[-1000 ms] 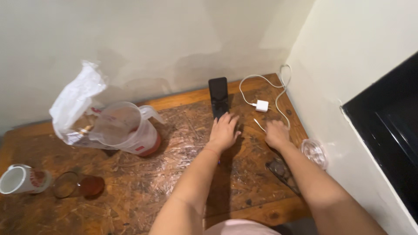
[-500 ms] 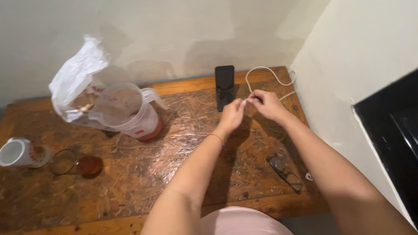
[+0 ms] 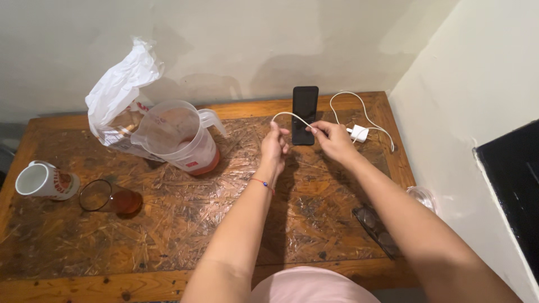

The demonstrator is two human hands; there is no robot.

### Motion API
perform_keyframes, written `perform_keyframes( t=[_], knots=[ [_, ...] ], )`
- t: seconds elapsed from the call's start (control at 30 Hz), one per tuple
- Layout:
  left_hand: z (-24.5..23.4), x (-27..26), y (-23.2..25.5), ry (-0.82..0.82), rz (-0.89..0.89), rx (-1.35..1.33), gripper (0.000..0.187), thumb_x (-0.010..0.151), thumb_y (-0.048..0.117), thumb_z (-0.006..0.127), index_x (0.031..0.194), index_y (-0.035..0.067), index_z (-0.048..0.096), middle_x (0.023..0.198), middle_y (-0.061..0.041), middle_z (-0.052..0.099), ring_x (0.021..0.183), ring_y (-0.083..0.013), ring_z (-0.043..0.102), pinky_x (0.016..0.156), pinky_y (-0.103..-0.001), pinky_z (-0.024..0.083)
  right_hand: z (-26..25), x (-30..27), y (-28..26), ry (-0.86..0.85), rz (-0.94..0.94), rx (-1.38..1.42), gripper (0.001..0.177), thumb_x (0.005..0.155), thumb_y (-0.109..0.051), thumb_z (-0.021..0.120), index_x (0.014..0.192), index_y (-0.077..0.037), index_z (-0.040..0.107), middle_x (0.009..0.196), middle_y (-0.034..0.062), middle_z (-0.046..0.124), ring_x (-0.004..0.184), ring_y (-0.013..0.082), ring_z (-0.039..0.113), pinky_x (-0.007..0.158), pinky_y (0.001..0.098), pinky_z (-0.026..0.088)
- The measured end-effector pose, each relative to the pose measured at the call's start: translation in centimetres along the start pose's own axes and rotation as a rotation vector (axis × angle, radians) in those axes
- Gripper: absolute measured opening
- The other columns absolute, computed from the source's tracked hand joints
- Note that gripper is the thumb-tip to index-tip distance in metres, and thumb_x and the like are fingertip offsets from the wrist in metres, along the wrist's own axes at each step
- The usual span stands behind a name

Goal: The person sorts a phone, a charging cable, a power adapter, and plastic bags containing small objects by moving them between two tables.

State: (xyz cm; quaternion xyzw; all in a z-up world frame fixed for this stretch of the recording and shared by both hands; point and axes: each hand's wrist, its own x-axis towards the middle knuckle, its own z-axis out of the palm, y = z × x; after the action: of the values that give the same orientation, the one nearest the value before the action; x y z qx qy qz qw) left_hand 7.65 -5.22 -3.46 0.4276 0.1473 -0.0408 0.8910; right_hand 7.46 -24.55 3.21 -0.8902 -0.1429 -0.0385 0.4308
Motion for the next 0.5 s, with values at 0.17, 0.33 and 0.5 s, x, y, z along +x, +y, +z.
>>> perform_keyframes(
  t=[0.17, 0.33, 0.5],
  knots=[
    [-2.2, 2.5, -1.1, 0.207, 0.009, -0.293, 0.044, 0.107, 0.049, 0.041, 0.086, 0.013, 0.054, 0.06, 0.004, 0.039, 0.054, -0.0121, 0.042, 0.051, -0.029, 0.038, -0.3, -0.8, -0.5, -0.1, 0.052, -0.162, 0.022, 0.099, -0.022, 0.062, 0.112, -0.013, 0.078, 0.087, 0.0076, 0.077, 0.067, 0.0185, 0.068, 0.064, 0.0344, 0.052],
    [-2.6, 4.2, -0.7, 0.285, 0.192, -0.401, 0.035, 0.11, 0.038, 0.042, 0.104, 0.009, 0.06, 0.076, 0.001, 0.06, 0.072, -0.016, 0.06, 0.065, -0.031, 0.048, 1.7, -3.2, -3.0, -0.467, 0.133, -0.509, 0.028, 0.102, -0.024, 0.054, 0.122, -0.021, 0.072, 0.091, 0.0053, 0.077, 0.068, 0.023, 0.068, 0.066, 0.0406, 0.057],
    [0.0, -0.7, 0.9, 0.284, 0.722, 0.538, 0.032, 0.11, 0.026, 0.048, 0.115, 0.004, 0.071, 0.108, -0.011, 0.079, 0.104, -0.0244, 0.075, 0.093, -0.038, 0.056, 2.6, -4.6, -5.9, -0.546, -0.1, -0.563, 0.025, 0.101, -0.03, 0.057, 0.111, -0.015, 0.074, 0.086, 0.0125, 0.076, 0.073, 0.0238, 0.07, 0.073, 0.0424, 0.057]
  ],
)
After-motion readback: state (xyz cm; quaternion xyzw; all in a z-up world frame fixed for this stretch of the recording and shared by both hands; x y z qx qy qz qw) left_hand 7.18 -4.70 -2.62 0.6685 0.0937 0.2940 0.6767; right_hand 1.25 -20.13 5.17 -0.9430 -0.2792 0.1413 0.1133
